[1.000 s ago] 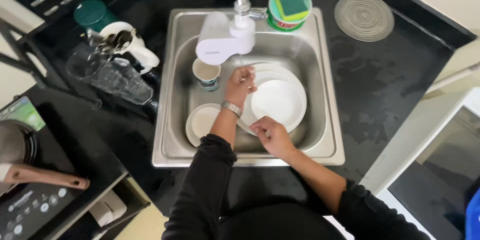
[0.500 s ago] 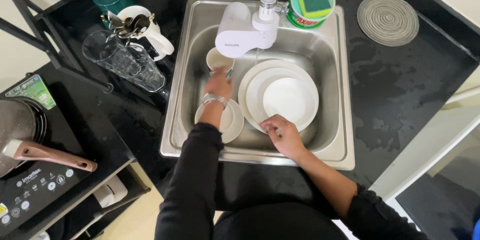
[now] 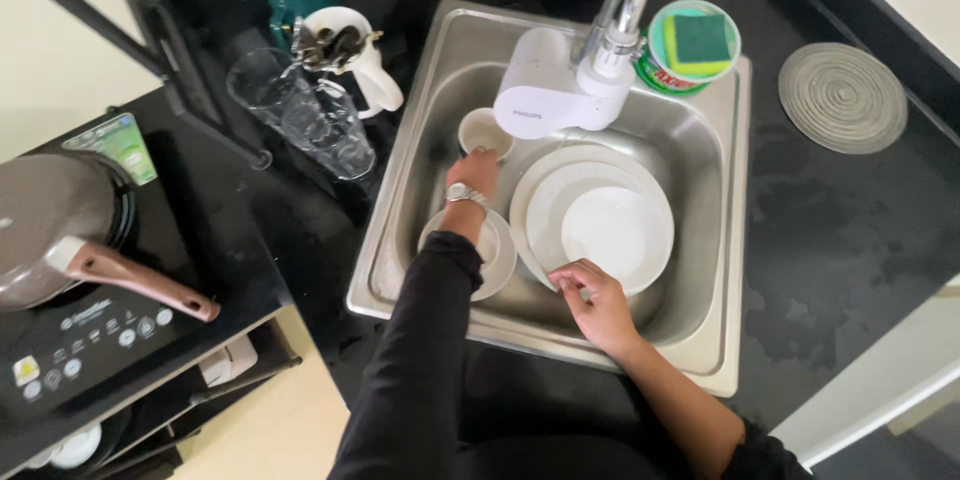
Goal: The person washes several dishes in a kitchen sink using running water from a faucet. They rinse a mug, a small bowl, a larger bowl, and a plate, handling each item individually under the stream before placing them aside.
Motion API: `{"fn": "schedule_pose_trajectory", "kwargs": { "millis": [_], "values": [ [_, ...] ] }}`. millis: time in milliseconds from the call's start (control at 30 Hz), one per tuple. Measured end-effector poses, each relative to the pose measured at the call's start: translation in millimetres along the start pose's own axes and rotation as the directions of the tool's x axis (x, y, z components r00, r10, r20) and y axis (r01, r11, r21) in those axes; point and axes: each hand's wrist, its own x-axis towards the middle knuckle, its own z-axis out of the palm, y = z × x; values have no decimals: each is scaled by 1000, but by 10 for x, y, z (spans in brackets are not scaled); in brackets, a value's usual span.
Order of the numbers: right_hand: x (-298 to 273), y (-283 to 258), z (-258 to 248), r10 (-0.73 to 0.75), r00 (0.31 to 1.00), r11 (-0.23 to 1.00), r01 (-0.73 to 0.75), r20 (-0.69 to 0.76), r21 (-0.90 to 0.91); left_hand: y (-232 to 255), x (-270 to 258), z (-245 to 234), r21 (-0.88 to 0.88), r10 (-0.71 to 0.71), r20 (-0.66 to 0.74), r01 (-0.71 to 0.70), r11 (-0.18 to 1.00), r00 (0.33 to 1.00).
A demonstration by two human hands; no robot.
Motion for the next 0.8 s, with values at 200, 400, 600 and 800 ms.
{"fn": "schedule_pose_trajectory", "kwargs": {
  "millis": [200, 400, 600, 800],
  "values": [
    [19, 5, 9, -9, 1000, 1000, 9, -24, 11, -146, -209, 27, -54, 68, -92, -73, 996, 993],
    [-2, -43, 56, 103, 993, 976, -91, -52, 196, -2, -285, -53, -23, 280, -250, -295, 955, 927],
    [289, -557, -287, 225, 971, 920, -186, -77, 346, 327, -232, -65, -112, 279, -387, -345, 932, 879],
    [722, -413, -730, 133, 934, 981, -77, -330, 178, 411, -464, 18, -531, 106, -249, -227, 816, 963]
  ]
}}
